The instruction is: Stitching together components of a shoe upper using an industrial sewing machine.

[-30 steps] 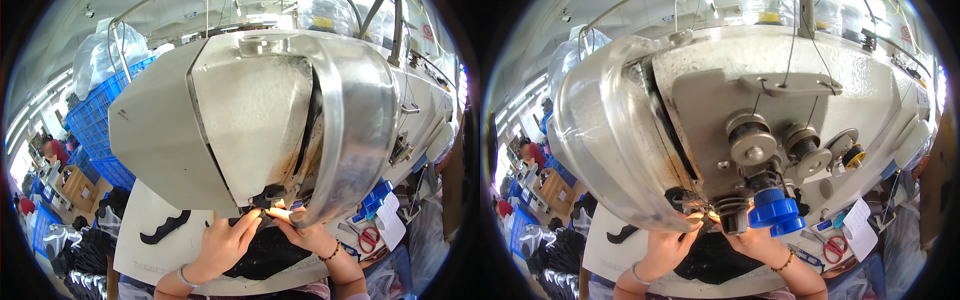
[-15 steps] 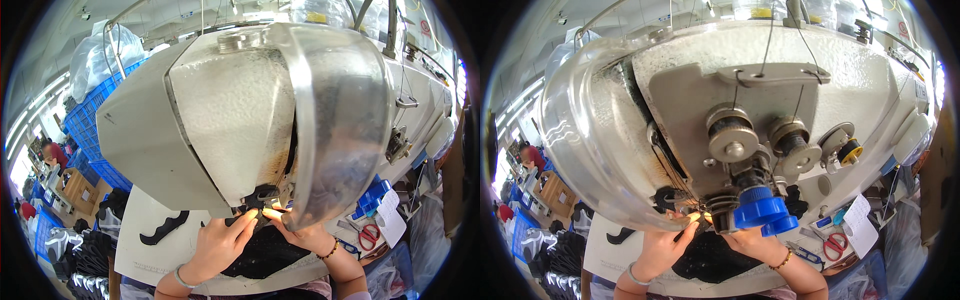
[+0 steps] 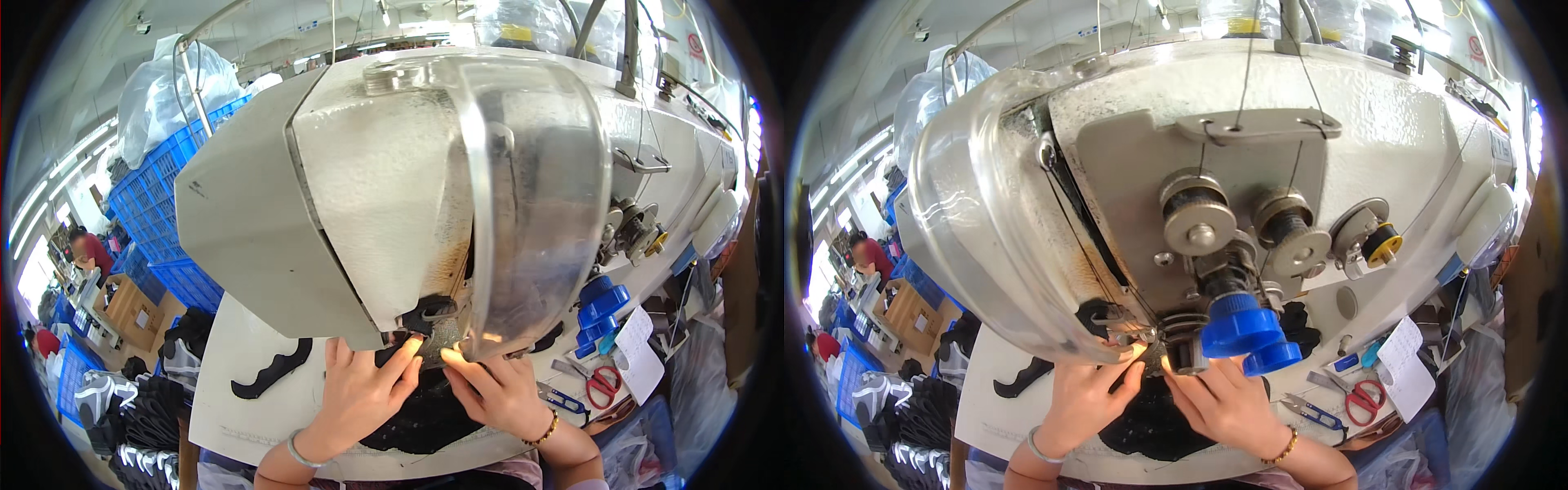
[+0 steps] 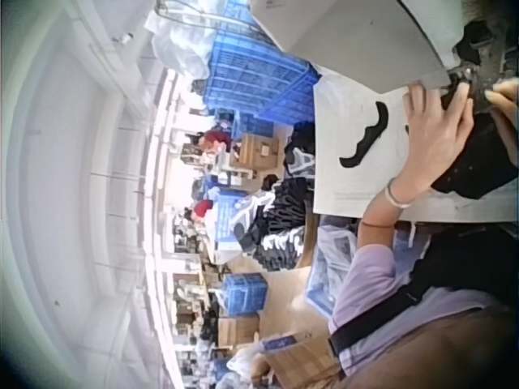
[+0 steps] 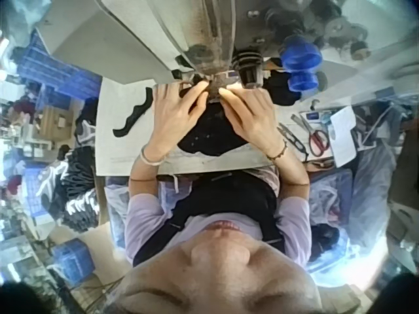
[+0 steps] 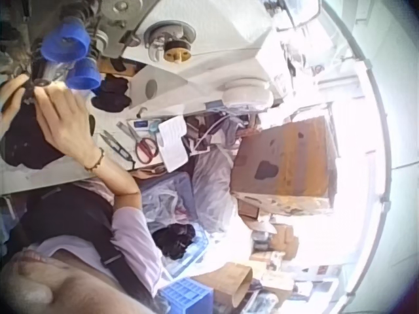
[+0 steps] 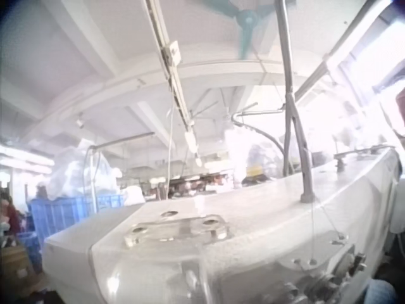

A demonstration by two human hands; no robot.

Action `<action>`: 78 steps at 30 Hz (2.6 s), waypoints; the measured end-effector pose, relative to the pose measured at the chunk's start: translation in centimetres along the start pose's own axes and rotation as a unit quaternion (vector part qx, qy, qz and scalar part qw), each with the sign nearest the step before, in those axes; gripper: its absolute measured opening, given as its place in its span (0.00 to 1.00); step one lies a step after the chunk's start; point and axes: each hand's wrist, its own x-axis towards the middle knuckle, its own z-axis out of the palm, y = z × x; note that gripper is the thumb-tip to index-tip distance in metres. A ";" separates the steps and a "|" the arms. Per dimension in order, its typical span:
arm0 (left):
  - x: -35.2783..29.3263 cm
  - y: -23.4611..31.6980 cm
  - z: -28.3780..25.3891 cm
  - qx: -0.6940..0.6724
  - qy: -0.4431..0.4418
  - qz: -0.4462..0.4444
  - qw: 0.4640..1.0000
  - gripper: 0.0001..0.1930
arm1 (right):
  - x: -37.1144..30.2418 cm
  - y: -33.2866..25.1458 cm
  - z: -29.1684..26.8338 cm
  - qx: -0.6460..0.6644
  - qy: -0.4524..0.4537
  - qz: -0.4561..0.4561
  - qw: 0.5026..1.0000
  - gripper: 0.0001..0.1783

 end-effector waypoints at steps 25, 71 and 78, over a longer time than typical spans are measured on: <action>-0.5 -3.4 -2.2 -0.082 -0.122 0.130 0.981 0.22 | -0.1 -3.7 4.7 0.670 -0.173 0.373 0.618 0.21; 0.3 -0.3 -2.2 -0.066 -0.098 0.042 0.992 0.17 | 0.7 -0.6 0.7 0.628 -0.245 0.407 0.616 0.13; 0.1 -2.1 -1.9 -0.128 -0.116 0.045 0.984 0.18 | -1.5 -2.4 -0.6 0.345 -0.131 0.311 0.876 0.09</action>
